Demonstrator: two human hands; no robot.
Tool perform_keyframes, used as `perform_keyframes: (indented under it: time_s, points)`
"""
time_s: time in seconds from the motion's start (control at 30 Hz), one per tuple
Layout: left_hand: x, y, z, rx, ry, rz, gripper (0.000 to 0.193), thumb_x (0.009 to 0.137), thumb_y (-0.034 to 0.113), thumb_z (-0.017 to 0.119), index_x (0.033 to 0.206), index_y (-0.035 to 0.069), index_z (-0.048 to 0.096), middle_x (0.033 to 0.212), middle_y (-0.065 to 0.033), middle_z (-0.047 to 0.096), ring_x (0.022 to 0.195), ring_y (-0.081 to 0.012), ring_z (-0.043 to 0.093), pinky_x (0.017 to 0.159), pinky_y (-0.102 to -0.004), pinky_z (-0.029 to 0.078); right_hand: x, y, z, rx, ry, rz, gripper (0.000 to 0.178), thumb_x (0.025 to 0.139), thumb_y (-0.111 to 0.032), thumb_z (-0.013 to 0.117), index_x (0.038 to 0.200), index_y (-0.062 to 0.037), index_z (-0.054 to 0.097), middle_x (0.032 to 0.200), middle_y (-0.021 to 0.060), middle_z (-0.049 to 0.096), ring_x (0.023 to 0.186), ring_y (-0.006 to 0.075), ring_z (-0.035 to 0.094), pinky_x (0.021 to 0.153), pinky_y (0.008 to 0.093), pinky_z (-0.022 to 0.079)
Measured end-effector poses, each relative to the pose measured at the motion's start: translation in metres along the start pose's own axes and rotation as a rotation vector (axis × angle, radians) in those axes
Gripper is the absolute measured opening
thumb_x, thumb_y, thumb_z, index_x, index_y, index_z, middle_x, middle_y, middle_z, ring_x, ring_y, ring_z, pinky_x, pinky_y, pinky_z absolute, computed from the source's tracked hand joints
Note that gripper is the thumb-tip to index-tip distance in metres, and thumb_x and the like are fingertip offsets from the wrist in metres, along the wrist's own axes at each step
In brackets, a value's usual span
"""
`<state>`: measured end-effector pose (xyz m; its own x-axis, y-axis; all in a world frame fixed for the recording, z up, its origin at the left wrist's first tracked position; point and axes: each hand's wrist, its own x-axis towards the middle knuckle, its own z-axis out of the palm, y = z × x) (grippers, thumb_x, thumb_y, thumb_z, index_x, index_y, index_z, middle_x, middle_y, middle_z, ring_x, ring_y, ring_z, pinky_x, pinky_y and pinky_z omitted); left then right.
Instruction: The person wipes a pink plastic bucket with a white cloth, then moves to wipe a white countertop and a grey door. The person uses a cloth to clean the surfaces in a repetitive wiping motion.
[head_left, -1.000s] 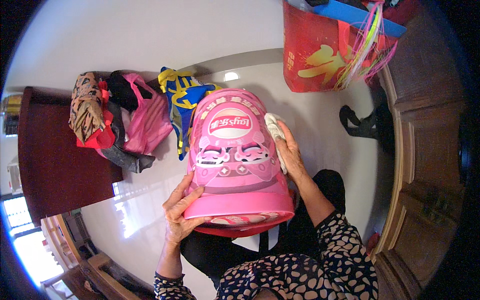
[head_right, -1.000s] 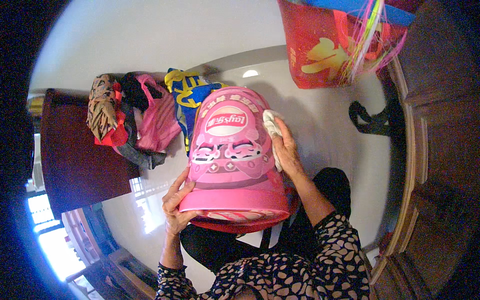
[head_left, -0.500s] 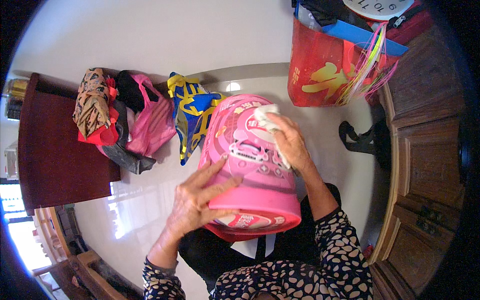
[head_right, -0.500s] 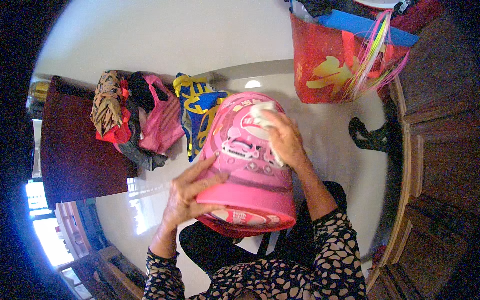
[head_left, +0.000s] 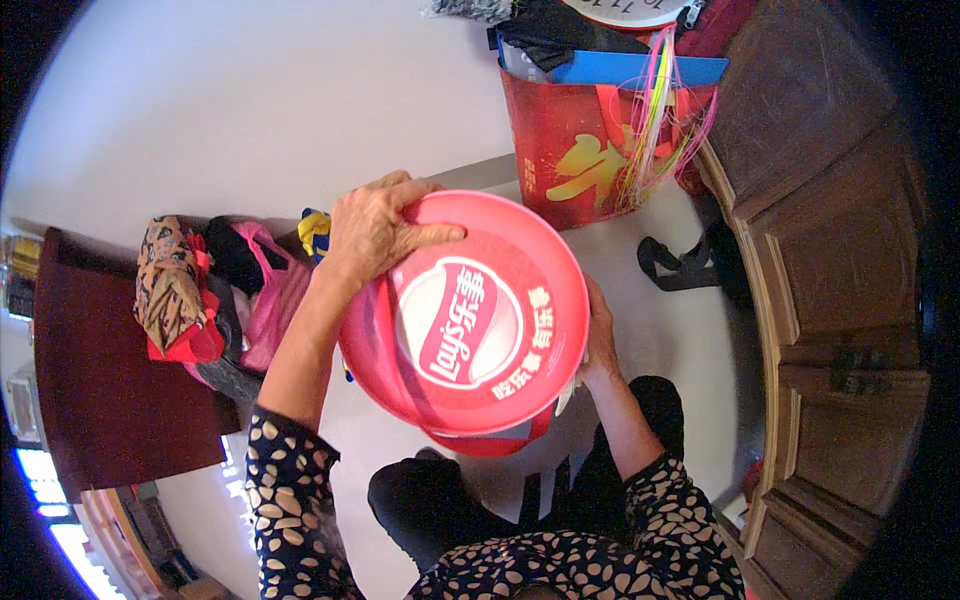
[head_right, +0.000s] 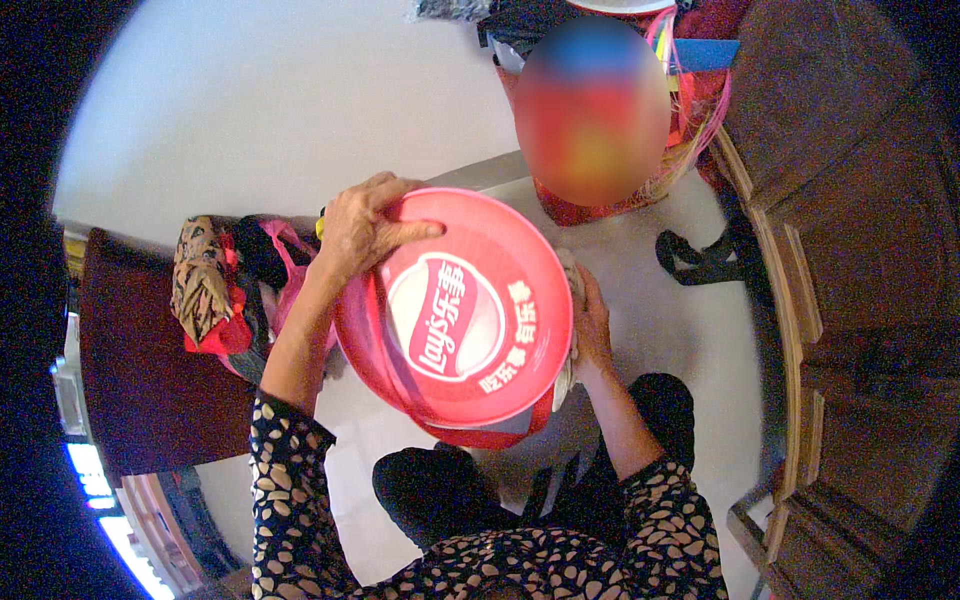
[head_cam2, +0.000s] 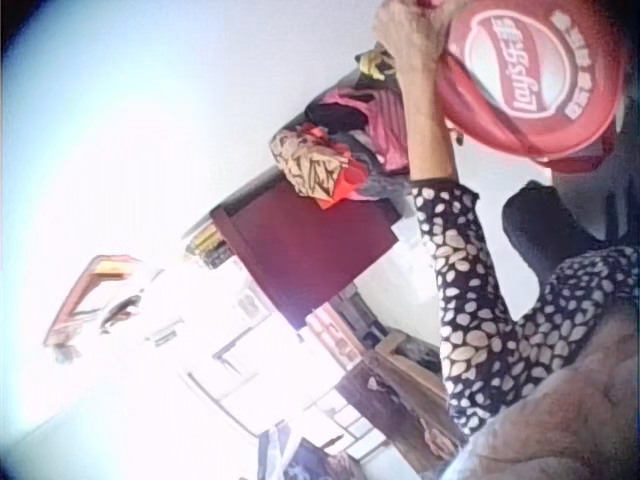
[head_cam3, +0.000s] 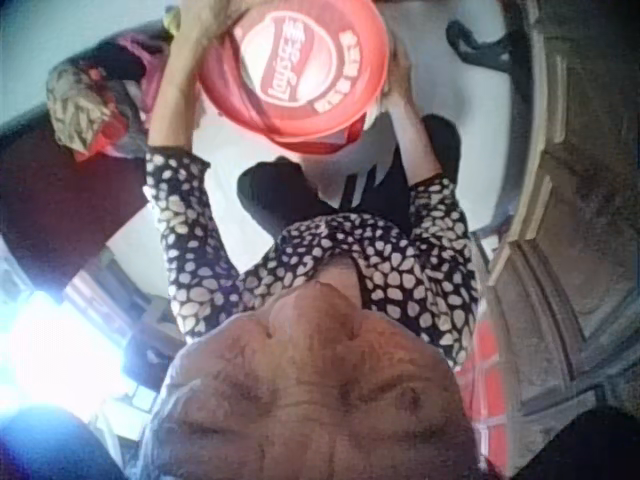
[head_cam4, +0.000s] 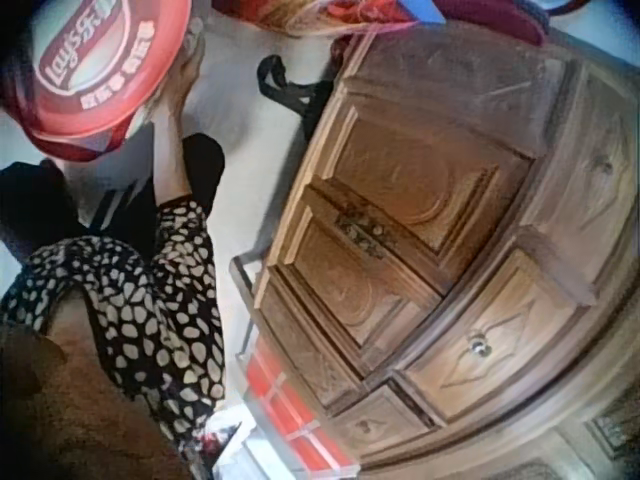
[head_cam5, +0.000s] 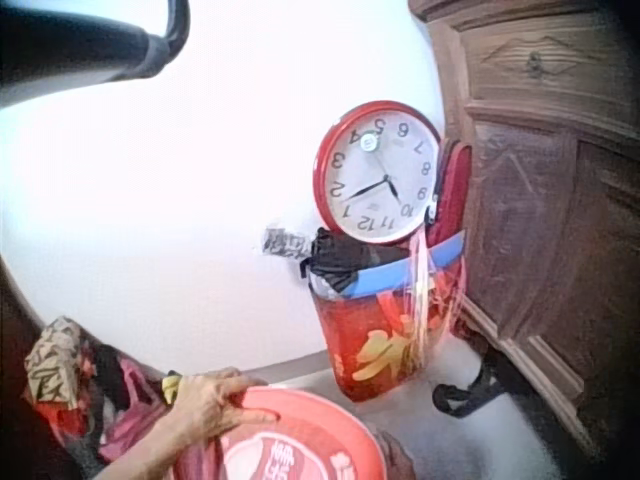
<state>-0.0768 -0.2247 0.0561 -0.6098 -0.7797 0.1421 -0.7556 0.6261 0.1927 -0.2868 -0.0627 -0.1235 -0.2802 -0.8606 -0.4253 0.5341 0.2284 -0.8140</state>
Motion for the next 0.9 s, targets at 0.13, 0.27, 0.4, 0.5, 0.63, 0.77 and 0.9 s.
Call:
perform_keyframes:
  time_s: [0.13, 0.27, 0.4, 0.5, 0.63, 0.77, 0.9]
  points:
    - [0.026, -0.016, 0.019, -0.002, 0.084, 0.054, 0.06, 0.075, 0.063, 0.064, 0.103, 0.01, 0.066, 0.094, -0.0077, 0.069, 0.077, -0.0292, 0.067, 0.067, -0.0403, 0.053, 0.009, -0.002, 0.014, 0.066, 0.099, -0.045, 0.037, 0.098, -0.016, 0.051, 0.132, -0.0045, 0.047, 0.121, 0.0092, 0.058, 0.102, 0.0153, 0.061, 0.086, 0.028, 0.052]
    - [0.042, -0.032, 0.038, 0.07, 0.197, 0.113, 0.059, 0.077, 0.063, 0.062, 0.104, 0.011, 0.065, 0.093, -0.0102, 0.069, 0.08, -0.0307, 0.067, 0.068, -0.0422, 0.053, 0.002, -0.006, 0.032, 0.054, 0.163, -0.11, 0.041, 0.098, -0.019, 0.051, 0.135, -0.0039, 0.045, 0.124, 0.0098, 0.056, 0.105, 0.0156, 0.058, 0.088, 0.0281, 0.05]
    - [0.065, -0.039, 0.051, 0.049, 0.173, 0.061, 0.058, 0.078, 0.064, 0.06, 0.1, 0.011, 0.065, 0.091, -0.0118, 0.069, 0.082, -0.0306, 0.067, 0.069, -0.0432, 0.053, -0.002, -0.008, 0.034, 0.16, 0.133, -0.24, 0.051, 0.095, -0.02, 0.051, 0.139, 0.001, 0.038, 0.13, 0.0139, 0.051, 0.114, 0.0185, 0.053, 0.096, 0.0291, 0.044]
    - [0.079, -0.043, 0.055, 0.029, 0.099, 0.034, 0.058, 0.08, 0.064, 0.059, 0.099, 0.009, 0.066, 0.091, -0.0139, 0.069, 0.082, -0.0319, 0.067, 0.07, -0.0441, 0.052, -0.012, -0.019, 0.047, 0.21, 0.13, -0.345, 0.06, 0.09, -0.018, 0.057, 0.141, 0.003, 0.034, 0.134, 0.0187, 0.047, 0.12, 0.0241, 0.049, 0.102, 0.0335, 0.039]
    - [0.099, -0.053, 0.058, -0.028, -0.007, 0.009, 0.056, 0.081, 0.061, 0.06, 0.097, 0.007, 0.067, 0.089, -0.0164, 0.069, 0.082, -0.0336, 0.067, 0.071, -0.0453, 0.052, -0.007, -0.015, 0.059, -0.178, 0.25, -0.59, 0.071, 0.077, -0.012, 0.068, 0.138, 0.0021, 0.037, 0.137, 0.0225, 0.04, 0.129, 0.0324, 0.038, 0.109, 0.0417, 0.03]
    - [0.103, -0.067, 0.068, -0.194, -0.063, 0.021, 0.056, 0.082, 0.06, 0.06, 0.098, 0.007, 0.068, 0.088, -0.0176, 0.069, 0.082, -0.0343, 0.066, 0.073, -0.0447, 0.052, -0.006, -0.02, 0.068, -0.186, 0.302, -0.561, 0.07, 0.072, -0.008, 0.065, 0.136, 0.0046, 0.039, 0.136, 0.0224, 0.041, 0.126, 0.0336, 0.042, 0.109, 0.0412, 0.031]
    - [0.097, -0.067, 0.072, -0.134, -0.003, 0.074, 0.06, 0.083, 0.057, 0.061, 0.117, 0.007, 0.061, 0.105, -0.0199, 0.064, 0.098, -0.0355, 0.062, 0.083, -0.044, 0.05, 0.003, -0.02, 0.07, -0.122, 0.288, -0.604, 0.066, 0.072, -0.007, 0.062, 0.133, 0.0064, 0.041, 0.133, 0.0214, 0.046, 0.124, 0.0319, 0.046, 0.107, 0.0401, 0.034]
